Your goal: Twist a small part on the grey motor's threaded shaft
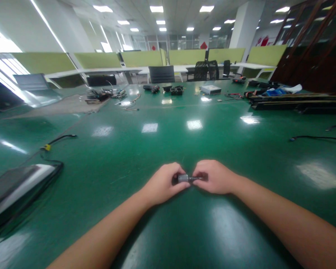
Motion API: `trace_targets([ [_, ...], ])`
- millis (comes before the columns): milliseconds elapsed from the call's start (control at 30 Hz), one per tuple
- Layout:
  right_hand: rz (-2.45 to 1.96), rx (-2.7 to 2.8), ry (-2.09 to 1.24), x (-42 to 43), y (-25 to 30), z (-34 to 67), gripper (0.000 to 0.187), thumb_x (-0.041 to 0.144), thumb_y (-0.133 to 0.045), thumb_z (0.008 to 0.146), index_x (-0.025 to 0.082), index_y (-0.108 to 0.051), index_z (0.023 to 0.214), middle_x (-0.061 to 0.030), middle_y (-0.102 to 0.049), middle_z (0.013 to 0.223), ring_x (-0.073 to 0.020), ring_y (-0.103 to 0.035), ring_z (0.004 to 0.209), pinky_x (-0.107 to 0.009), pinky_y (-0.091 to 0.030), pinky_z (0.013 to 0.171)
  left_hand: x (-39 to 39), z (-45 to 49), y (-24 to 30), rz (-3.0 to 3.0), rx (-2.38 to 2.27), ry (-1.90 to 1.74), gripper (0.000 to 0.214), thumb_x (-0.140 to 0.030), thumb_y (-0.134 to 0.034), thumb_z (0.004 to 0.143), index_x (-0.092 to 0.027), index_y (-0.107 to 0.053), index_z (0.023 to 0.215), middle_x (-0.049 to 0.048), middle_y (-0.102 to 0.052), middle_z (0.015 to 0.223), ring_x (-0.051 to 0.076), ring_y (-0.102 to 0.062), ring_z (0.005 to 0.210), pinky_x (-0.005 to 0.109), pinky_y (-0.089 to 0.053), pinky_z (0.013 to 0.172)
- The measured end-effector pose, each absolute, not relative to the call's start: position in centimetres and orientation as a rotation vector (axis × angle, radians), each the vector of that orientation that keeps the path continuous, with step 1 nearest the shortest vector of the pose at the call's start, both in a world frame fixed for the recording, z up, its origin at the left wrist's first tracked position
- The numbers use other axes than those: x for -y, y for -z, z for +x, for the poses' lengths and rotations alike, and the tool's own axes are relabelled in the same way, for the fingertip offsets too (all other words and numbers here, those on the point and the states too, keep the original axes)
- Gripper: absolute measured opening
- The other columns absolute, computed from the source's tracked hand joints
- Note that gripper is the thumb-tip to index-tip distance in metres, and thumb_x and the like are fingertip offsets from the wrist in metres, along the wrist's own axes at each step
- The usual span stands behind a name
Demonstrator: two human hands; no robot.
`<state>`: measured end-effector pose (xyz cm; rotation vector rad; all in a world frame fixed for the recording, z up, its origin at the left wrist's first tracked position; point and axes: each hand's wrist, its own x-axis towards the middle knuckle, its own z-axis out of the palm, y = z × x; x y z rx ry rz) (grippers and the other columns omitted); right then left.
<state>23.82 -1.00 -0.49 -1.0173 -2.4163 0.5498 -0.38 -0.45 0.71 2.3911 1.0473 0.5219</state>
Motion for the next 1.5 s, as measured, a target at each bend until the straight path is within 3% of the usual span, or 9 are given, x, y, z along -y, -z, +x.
trace_targets([
  [1133,-1.104,2.474,-0.591,0.5,-1.1,27.5,0.004,0.018,-0.070,0.078,0.018,-0.073,0.080,-0.0009,-0.069,0.076,-0.0138,-0.061,0.069,-0.025,-0.044,0.064,0.3,-0.3,-0.9,2.376,-1.040,-0.500,0.025,-0.042,-0.073,0.086,-0.019,-0.065,0.095,0.0030,-0.067,0.089,0.019,-0.061,0.079,0.030,-0.046,0.071],
  [1333,-1.015,2.448,-0.597,0.7,0.1,24.8,0.011,0.025,-0.070,0.087,0.018,-0.076,0.093,-0.0038,-0.070,0.084,-0.0150,-0.061,0.076,-0.027,-0.045,0.070,0.2,-0.2,-0.6,2.375,-1.033,-0.519,0.024,-0.040,-0.074,0.086,-0.019,-0.066,0.095,0.0023,-0.066,0.087,0.018,-0.060,0.077,0.029,-0.044,0.070],
  [1500,-0.962,2.422,-0.543,0.8,0.8,22.8,0.008,0.022,-0.070,0.087,0.017,-0.075,0.091,-0.0044,-0.070,0.086,-0.0167,-0.062,0.082,-0.028,-0.045,0.075,0.2,0.0,-0.6,2.374,-1.034,-0.542,0.024,-0.038,-0.076,0.083,-0.019,-0.065,0.093,0.0020,-0.066,0.086,0.018,-0.060,0.077,0.029,-0.043,0.069],
])
